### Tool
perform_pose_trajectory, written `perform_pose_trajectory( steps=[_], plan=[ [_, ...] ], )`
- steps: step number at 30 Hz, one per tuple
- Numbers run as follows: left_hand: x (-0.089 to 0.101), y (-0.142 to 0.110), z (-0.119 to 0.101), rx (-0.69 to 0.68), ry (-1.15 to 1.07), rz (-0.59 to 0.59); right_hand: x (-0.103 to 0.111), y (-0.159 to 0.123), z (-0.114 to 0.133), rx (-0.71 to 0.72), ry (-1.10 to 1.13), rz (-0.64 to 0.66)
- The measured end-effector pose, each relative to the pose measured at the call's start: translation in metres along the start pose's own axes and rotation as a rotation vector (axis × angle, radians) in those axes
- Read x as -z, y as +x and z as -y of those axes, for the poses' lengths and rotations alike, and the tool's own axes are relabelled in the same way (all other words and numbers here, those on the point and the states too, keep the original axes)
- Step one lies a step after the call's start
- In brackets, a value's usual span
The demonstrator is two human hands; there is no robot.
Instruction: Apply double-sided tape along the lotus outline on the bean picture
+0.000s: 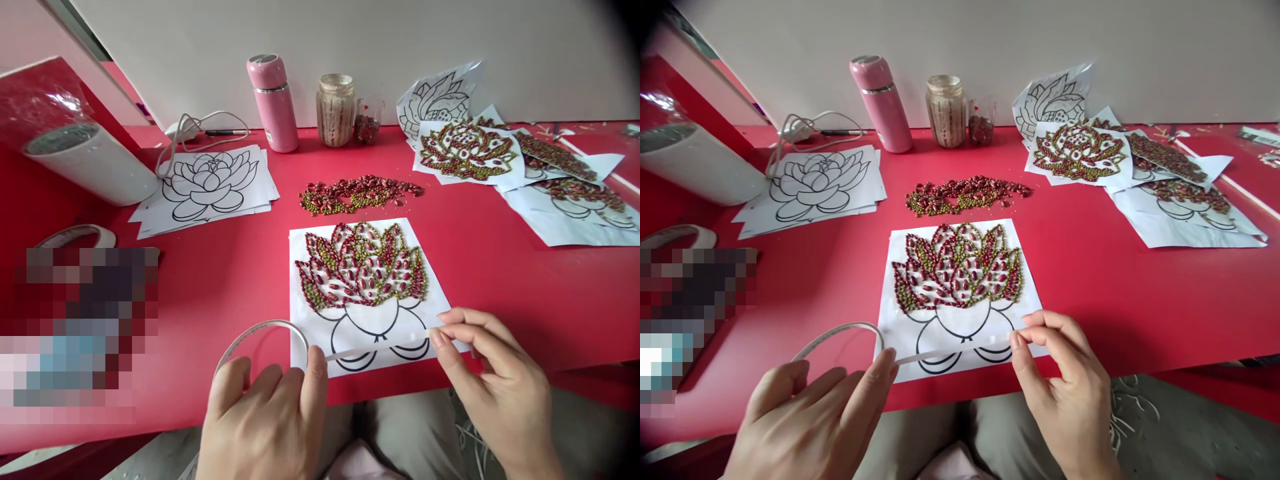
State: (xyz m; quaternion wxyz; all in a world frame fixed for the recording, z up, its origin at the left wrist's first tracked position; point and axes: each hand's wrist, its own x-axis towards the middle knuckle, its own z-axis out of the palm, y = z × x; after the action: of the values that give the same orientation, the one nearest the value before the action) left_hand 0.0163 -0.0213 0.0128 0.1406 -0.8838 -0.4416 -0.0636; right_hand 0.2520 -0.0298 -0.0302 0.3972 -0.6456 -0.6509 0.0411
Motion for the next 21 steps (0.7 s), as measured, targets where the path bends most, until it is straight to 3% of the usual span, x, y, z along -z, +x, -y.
perform_pose_trajectory(
  steps=[10,16,21],
  plan=[
    [-0.014,0.013,-0.005,0.097,0.006,0.064,-0.004,0.005,-0.004,0.028,-0.045,0.073],
    [-0.019,0.013,0.002,0.068,-0.174,0.092,-0.001,0.007,-0.005,0.02,-0.038,0.117],
    [-0.019,0.022,0.007,0.043,-0.177,0.151,0.001,0.009,-0.007,-0.007,-0.056,0.141]
  ],
)
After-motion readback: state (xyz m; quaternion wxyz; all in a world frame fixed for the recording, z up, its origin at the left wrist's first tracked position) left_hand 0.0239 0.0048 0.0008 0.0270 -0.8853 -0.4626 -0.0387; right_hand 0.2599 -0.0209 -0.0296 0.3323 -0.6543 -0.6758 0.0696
